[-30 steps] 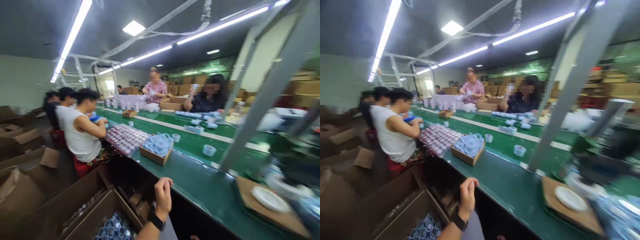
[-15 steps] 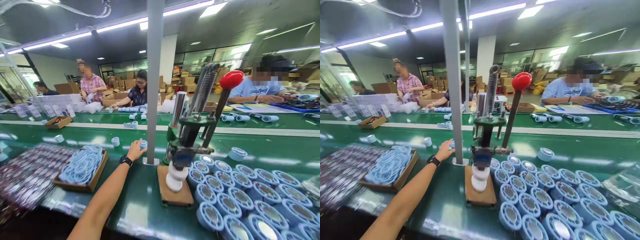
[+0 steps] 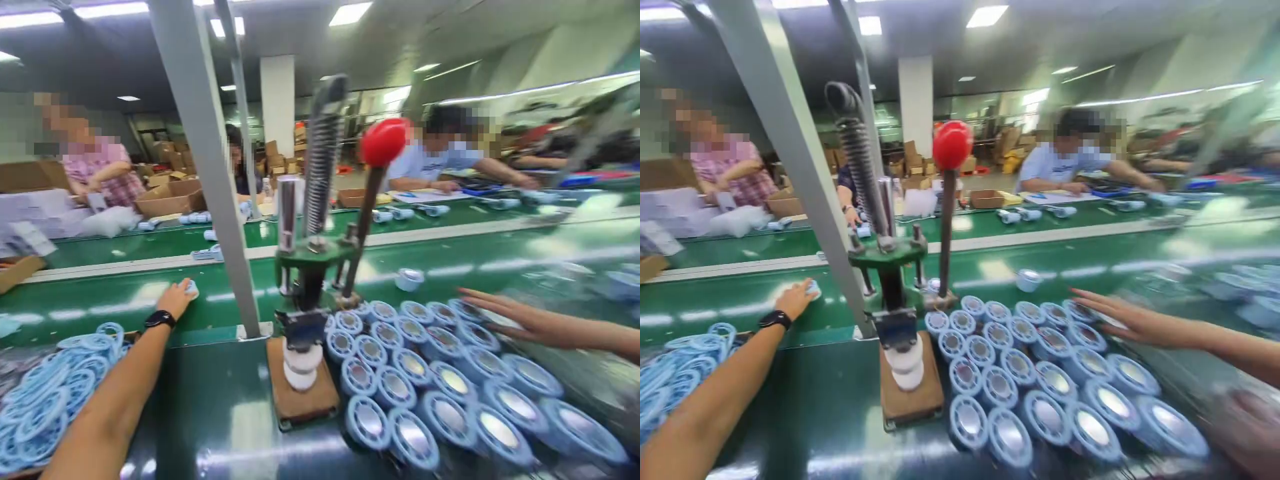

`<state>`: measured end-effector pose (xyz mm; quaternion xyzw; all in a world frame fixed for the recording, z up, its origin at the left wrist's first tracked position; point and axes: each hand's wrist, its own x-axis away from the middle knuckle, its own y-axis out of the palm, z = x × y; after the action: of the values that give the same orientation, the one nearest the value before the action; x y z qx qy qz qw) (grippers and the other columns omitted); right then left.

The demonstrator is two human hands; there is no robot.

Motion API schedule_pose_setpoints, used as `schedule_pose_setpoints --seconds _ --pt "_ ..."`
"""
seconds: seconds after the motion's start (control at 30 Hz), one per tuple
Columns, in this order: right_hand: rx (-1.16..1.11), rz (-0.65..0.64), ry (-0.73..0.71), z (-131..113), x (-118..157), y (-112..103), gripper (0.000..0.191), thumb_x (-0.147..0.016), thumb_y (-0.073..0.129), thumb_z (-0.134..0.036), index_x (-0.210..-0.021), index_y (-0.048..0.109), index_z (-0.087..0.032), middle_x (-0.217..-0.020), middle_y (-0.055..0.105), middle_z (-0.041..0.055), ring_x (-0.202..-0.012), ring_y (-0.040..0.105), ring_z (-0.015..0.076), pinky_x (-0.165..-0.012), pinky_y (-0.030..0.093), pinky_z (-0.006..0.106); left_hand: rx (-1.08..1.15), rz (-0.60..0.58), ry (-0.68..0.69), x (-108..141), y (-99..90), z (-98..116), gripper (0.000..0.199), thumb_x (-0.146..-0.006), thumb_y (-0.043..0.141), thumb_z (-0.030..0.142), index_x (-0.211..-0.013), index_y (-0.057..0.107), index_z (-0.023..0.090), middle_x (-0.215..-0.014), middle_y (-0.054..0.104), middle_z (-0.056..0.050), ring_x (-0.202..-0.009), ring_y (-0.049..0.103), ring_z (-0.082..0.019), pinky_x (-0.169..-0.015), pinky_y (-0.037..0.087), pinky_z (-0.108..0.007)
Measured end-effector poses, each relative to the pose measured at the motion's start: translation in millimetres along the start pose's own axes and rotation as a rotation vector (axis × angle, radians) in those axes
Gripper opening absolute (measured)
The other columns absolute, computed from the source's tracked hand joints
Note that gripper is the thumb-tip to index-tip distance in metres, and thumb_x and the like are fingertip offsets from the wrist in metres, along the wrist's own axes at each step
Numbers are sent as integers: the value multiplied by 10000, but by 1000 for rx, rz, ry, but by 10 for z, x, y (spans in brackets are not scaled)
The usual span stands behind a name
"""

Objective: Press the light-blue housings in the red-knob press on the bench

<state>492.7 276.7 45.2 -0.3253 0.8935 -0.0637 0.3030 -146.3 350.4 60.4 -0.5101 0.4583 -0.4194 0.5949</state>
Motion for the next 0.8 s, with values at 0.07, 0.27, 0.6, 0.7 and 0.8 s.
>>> schedule_pose_setpoints --seconds 0.07,0.27,0.6,0.7,0.8 --pt "49 -273 -42 -89 -71 -407 745 -1028 73 -455 -766 694 -138 -878 671 52 -908 681 94 -970 511 345 -7 -10 33 43 -18 -62 500 -961 399 411 -1379 462 143 -1126 608 -192 -1003 600 -347 -891 442 -452" --pt "234 -482 -115 -552 189 -617 397 -996 407 -399 -824 695 -186 -916 671 48 -940 647 165 -971 518 414 12 43 159 558 -165 354 546 -981 302 497 -1407 400 170 -1100 592 -160 -1001 607 -316 -842 450 -358" --pt "618 -534 13 -758 -537 532 437 -945 590 -363 -1316 522 -142 -1328 506 117 -1209 525 234 -1028 471 467 -181 122 263 1974 234 518 491 -947 347 368 -1404 490 257 -1072 645 -110 -993 642 -292 -755 501 -342" --pt "709 -590 85 -335 -729 534 436 -942 598 -348 -1320 522 -144 -1344 496 118 -1218 522 237 -1025 478 466 -144 140 210 2011 328 439 462 -887 434 389 -1322 579 326 -1094 660 -91 -1012 632 -310 -769 519 -370" --pt "746 -691 50 -61 -886 660 407 -952 584 -350 -1293 536 -133 -1292 531 115 -1169 553 216 -998 500 437 -135 133 196 1999 283 465 469 -891 438 407 -1327 586 315 -1083 661 -93 -996 629 -311 -762 525 -380"
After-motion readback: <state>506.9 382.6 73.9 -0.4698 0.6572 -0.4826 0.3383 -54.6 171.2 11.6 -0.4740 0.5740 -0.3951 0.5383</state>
